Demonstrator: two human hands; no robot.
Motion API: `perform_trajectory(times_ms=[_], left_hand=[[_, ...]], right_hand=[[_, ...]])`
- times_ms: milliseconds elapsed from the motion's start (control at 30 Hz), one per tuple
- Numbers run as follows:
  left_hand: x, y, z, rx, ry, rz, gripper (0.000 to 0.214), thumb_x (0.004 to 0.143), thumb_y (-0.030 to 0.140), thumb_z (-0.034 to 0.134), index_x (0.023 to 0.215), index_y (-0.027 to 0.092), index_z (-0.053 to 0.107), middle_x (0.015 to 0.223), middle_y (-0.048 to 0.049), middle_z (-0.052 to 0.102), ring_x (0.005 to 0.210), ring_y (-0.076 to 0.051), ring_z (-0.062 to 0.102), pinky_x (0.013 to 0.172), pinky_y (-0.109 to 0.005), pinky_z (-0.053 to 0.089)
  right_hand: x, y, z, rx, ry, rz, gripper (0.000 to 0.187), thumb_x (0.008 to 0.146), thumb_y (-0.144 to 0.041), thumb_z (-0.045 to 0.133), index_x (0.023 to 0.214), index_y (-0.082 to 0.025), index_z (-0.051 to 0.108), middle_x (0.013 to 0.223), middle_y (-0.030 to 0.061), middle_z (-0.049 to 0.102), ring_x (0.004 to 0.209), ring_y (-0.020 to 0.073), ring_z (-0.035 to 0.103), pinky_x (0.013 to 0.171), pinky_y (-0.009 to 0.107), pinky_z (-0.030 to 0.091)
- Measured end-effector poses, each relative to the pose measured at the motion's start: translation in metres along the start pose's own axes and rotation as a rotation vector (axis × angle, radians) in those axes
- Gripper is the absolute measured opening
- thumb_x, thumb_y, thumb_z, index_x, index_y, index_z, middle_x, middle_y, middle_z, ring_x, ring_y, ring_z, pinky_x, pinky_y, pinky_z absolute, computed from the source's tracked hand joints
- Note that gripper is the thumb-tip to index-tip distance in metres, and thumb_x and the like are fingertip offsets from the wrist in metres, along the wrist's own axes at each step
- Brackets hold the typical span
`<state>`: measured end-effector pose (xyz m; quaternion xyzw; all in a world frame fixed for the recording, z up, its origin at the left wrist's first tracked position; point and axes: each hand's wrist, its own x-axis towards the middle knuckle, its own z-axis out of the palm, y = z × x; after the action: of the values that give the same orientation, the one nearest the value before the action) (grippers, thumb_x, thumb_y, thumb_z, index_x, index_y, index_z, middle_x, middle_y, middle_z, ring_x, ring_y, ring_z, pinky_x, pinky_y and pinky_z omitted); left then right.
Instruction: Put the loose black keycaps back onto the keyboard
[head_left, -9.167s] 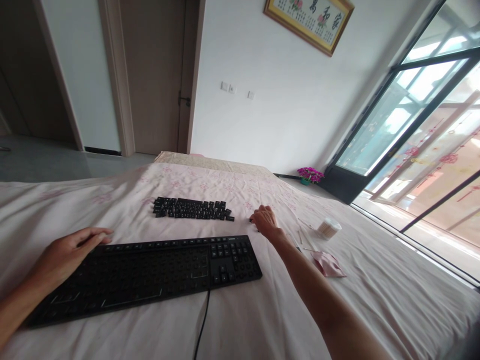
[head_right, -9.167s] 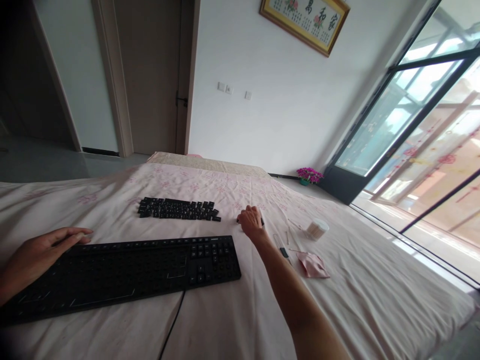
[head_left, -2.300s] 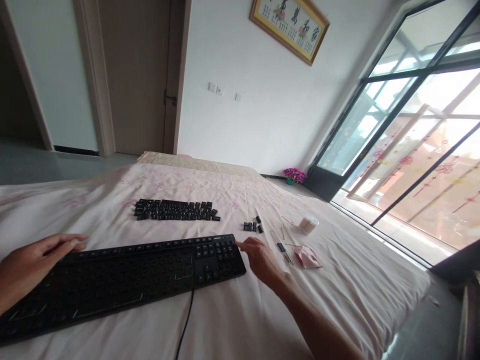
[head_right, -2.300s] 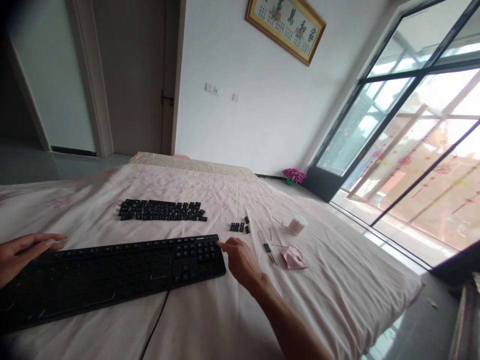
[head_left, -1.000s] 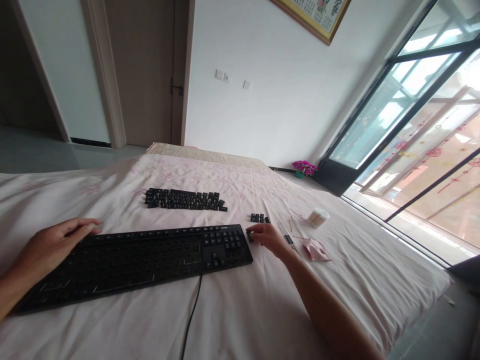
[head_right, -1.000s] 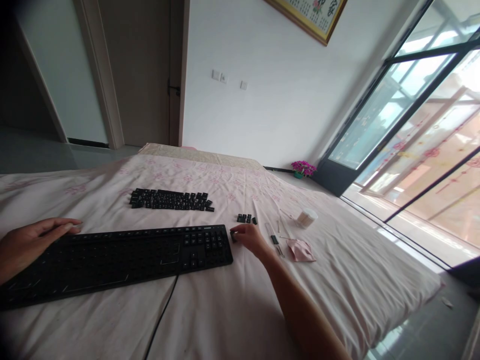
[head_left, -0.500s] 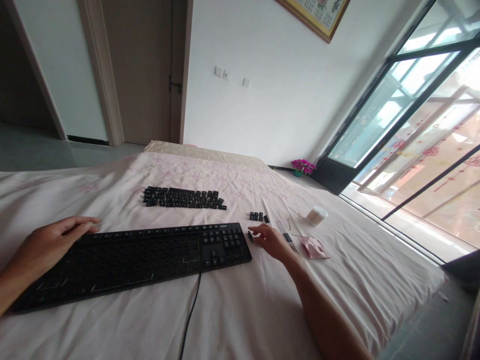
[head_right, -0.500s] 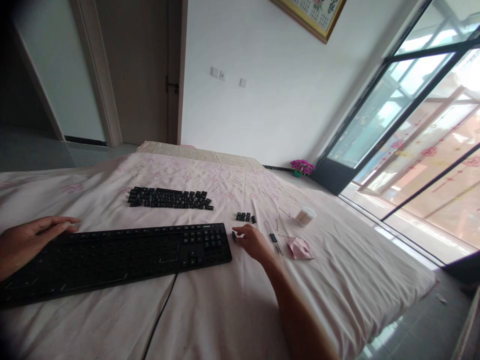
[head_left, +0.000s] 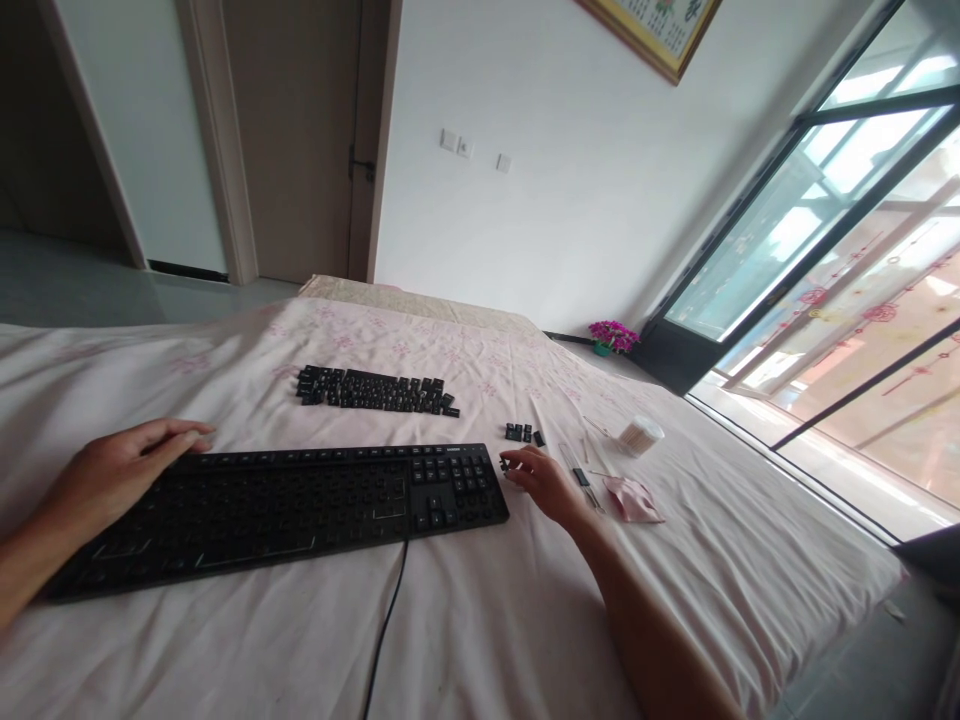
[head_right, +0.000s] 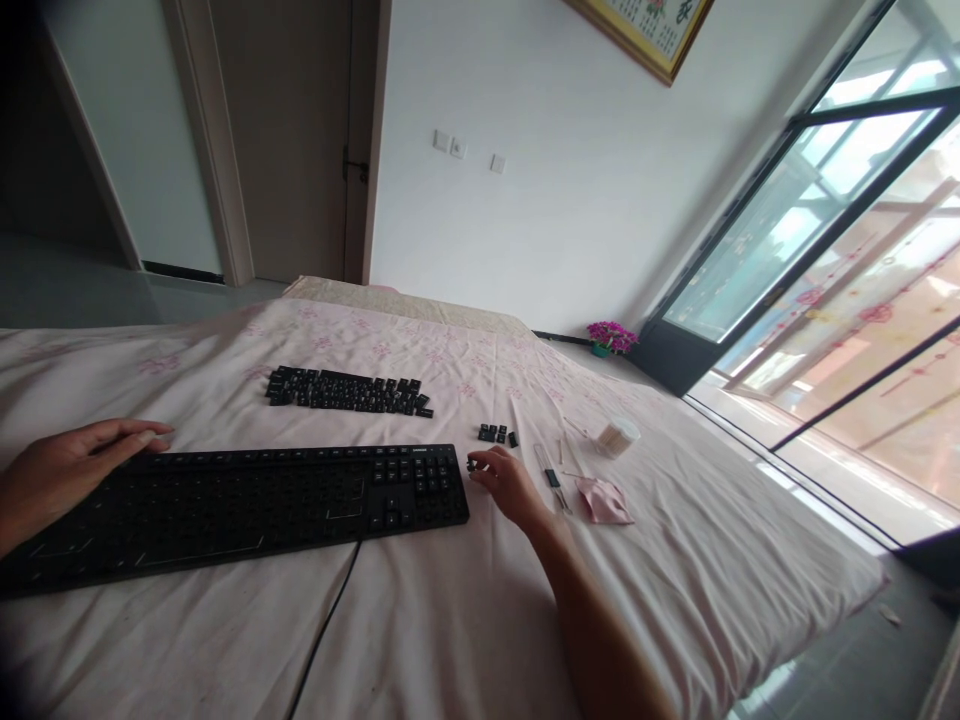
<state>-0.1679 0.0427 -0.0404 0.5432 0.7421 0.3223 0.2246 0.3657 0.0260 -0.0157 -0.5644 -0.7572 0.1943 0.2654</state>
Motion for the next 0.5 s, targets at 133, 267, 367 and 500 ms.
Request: perform_trajectory(times_ms=[133, 267, 367, 500], left_hand=[[0.000, 0.001, 0.000, 0.025, 0.007, 0.008, 0.041, 0.079, 0.053, 0.047, 0.104, 0.028, 0.067, 0.095, 0.0040, 0.075, 0.091, -0.021, 0.067, 0.059, -0.023, 0.047], [0.005, -0.004, 0.000, 0.036, 0.001, 0.021, 0.039, 0.079, 0.052, 0.049, 0.103, 0.028, 0.067, 0.100, 0.0037, 0.073, 0.092, -0.020, 0.066, 0.065, -0.023, 0.047], [0.009, -0.008, 0.001, 0.031, -0.004, 0.026, 0.037, 0.079, 0.051, 0.050, 0.103, 0.029, 0.067, 0.103, 0.0041, 0.072, 0.095, -0.020, 0.065, 0.069, -0.022, 0.047], [0.009, -0.008, 0.001, 0.049, -0.005, 0.037, 0.034, 0.081, 0.049, 0.049, 0.102, 0.029, 0.067, 0.103, 0.0047, 0.072, 0.097, -0.019, 0.065, 0.074, -0.023, 0.045]], right_hand=[[0.000, -0.005, 0.003, 0.166, -0.028, -0.017, 0.033, 0.084, -0.028, 0.057, 0.114, -0.020, 0.065, 0.093, 0.0037, 0.059, 0.076, 0.0144, 0.058, 0.069, 0.028, 0.048], [-0.003, -0.015, 0.006, 0.100, -0.030, -0.073, 0.029, 0.084, -0.028, 0.059, 0.112, -0.023, 0.067, 0.092, 0.0031, 0.059, 0.078, 0.0141, 0.058, 0.071, 0.027, 0.046], [-0.005, -0.021, 0.006, -0.006, -0.027, -0.099, 0.028, 0.085, -0.027, 0.059, 0.112, -0.025, 0.067, 0.093, 0.0028, 0.059, 0.077, 0.0137, 0.057, 0.072, 0.028, 0.045], [-0.007, -0.025, 0.006, -0.114, -0.028, -0.100, 0.029, 0.085, -0.025, 0.059, 0.113, -0.027, 0.066, 0.097, 0.0025, 0.060, 0.076, 0.0135, 0.058, 0.073, 0.028, 0.044]])
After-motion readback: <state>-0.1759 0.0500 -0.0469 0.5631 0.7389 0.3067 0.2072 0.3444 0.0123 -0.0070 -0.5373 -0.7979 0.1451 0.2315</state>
